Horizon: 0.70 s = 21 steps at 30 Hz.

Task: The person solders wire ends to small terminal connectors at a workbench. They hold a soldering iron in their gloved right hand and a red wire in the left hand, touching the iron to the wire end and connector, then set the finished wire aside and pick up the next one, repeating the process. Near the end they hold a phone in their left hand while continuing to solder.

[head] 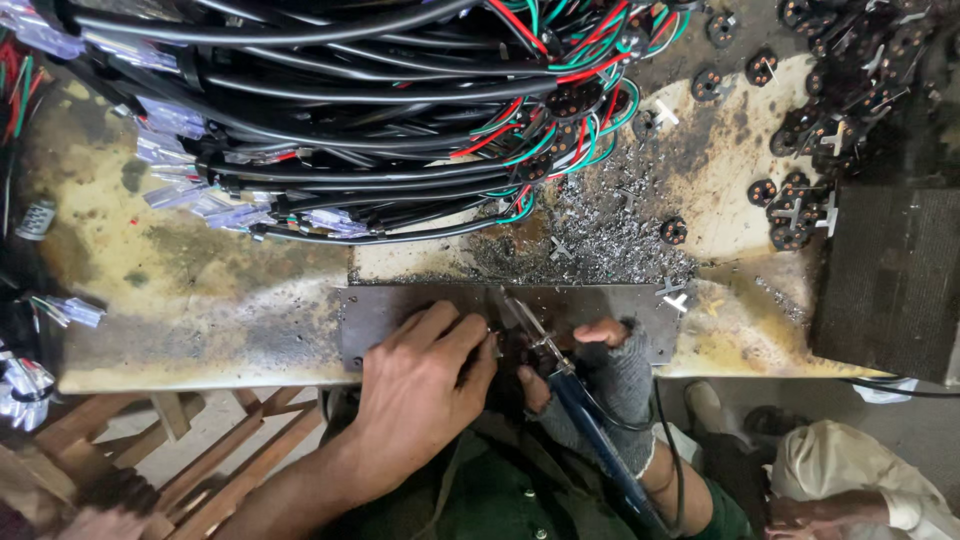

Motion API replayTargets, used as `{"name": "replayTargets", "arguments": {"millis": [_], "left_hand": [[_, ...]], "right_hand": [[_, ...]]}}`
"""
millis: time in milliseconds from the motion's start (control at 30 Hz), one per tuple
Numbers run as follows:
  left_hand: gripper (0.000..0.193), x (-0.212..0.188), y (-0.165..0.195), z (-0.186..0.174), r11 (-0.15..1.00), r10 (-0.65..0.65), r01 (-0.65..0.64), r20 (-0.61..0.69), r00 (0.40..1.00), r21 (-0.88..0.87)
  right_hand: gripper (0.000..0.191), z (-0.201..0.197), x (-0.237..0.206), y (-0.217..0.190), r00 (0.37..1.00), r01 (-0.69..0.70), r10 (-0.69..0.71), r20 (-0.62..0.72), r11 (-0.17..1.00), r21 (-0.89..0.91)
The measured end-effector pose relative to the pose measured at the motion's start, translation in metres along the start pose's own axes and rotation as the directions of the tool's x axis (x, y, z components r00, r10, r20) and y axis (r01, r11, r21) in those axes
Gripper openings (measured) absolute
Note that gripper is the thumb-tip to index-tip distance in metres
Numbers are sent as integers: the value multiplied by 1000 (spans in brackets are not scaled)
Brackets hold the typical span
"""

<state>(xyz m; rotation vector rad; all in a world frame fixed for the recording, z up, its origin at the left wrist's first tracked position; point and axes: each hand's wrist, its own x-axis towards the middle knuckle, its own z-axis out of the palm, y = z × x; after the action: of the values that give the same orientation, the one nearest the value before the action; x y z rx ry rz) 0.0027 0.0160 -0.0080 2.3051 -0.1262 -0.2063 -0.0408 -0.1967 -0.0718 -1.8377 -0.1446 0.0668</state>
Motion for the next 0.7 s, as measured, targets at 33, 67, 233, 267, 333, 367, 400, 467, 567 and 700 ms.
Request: {"name": "replayTargets", "arguments": {"millis": [33, 67, 233, 267, 333, 367, 400, 467, 567, 700], "left_hand": [[13, 0, 0, 1, 1000, -4, 4, -28, 1000, -10], [13, 0, -2, 1, 1000, -10, 9, -55, 998, -20], [13, -5, -11, 4, 998, -22, 17, -75, 997, -68], [13, -6, -12, 5, 997, -21, 15, -79, 997, -71], [13, -6, -14, 6, 997, -5, -5, -122, 992, -82], [12, -6, -16, 6, 996, 7, -19, -147, 989, -84], [13, -5, -17, 5, 996, 11, -24, -141, 990, -86], [13, -5, -20, 3, 995, 9, -20, -117, 993, -95], [11, -6, -25, -2, 993, 31, -40, -86, 996, -110], [12, -5, -29, -3, 993, -6, 3, -21, 1000, -121]], "right_hand": [[46, -1, 0, -2, 995, 89, -92, -24, 991, -103], [44, -3, 0, -3, 982, 173, -184, -37, 963, -206], [31, -20, -8, 14, 897, 436, -343, 277, 785, -440], [32, -22, -10, 20, 825, 558, -405, 394, 695, -454], [32, -24, -14, 30, 915, 382, -319, 247, 882, -277], [31, -26, -14, 35, 949, 291, -262, 177, 942, -169], [32, -27, -13, 38, 903, 412, -360, 234, 881, -234], [36, -27, -13, 42, 780, 619, -507, 367, 712, -331], [34, -23, -16, 39, 792, 609, -464, 398, 653, -451], [19, -18, -18, 25, 996, 48, -29, 83, 973, -225]]}}
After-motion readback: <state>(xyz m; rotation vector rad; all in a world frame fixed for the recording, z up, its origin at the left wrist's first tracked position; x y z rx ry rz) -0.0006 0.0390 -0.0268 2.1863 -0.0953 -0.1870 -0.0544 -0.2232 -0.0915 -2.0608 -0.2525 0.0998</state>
